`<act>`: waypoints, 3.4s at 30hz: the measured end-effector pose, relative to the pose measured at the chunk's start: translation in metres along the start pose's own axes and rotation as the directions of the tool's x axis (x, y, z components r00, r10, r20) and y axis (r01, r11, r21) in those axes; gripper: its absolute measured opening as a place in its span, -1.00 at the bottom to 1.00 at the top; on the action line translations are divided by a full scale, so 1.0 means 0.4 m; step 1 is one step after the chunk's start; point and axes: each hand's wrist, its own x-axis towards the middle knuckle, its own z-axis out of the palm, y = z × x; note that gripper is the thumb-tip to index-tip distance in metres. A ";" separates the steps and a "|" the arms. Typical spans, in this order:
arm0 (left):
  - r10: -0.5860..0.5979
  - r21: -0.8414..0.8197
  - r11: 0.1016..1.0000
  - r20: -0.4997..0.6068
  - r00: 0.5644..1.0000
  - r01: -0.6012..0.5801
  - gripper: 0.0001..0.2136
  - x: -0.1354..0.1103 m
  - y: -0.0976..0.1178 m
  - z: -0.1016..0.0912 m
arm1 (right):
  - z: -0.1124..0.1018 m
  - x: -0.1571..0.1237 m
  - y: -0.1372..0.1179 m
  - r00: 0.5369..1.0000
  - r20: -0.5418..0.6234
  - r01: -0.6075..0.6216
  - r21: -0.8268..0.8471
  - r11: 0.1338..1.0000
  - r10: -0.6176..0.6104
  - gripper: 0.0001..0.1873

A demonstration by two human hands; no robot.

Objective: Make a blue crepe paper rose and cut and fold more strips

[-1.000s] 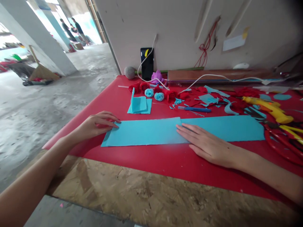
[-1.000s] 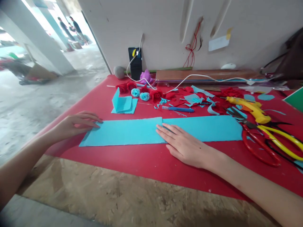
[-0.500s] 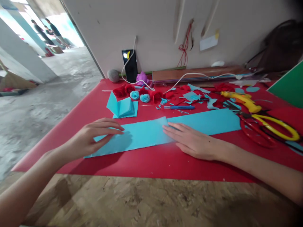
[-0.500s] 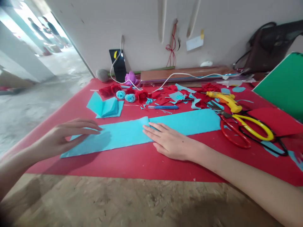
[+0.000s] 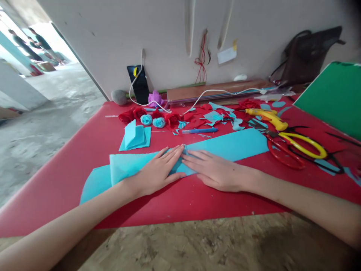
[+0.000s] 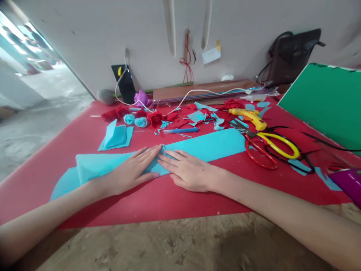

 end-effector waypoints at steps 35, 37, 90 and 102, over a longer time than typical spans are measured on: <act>-0.010 0.047 0.999 0.055 0.998 0.008 -0.33 0.003 -0.003 -0.011 | -0.039 -0.104 -0.027 0.999 -0.020 0.035 -0.040 0.999 -0.036 -0.49; -0.012 0.047 0.999 0.051 0.999 0.009 -0.33 0.002 -0.004 -0.008 | -0.033 -0.075 -0.013 0.990 -0.132 -0.051 -0.063 0.997 0.042 -0.52; 0.077 0.108 0.992 -0.074 0.994 -0.069 -0.36 -0.032 -0.019 -0.012 | -0.114 -0.315 0.164 0.527 -0.397 -0.849 -0.221 0.479 0.751 -0.59; 0.043 0.120 0.992 0.015 0.999 -0.045 -0.38 -0.039 -0.034 0.005 | -0.147 -0.347 0.186 0.391 -0.210 -0.915 -0.190 0.355 0.896 -0.40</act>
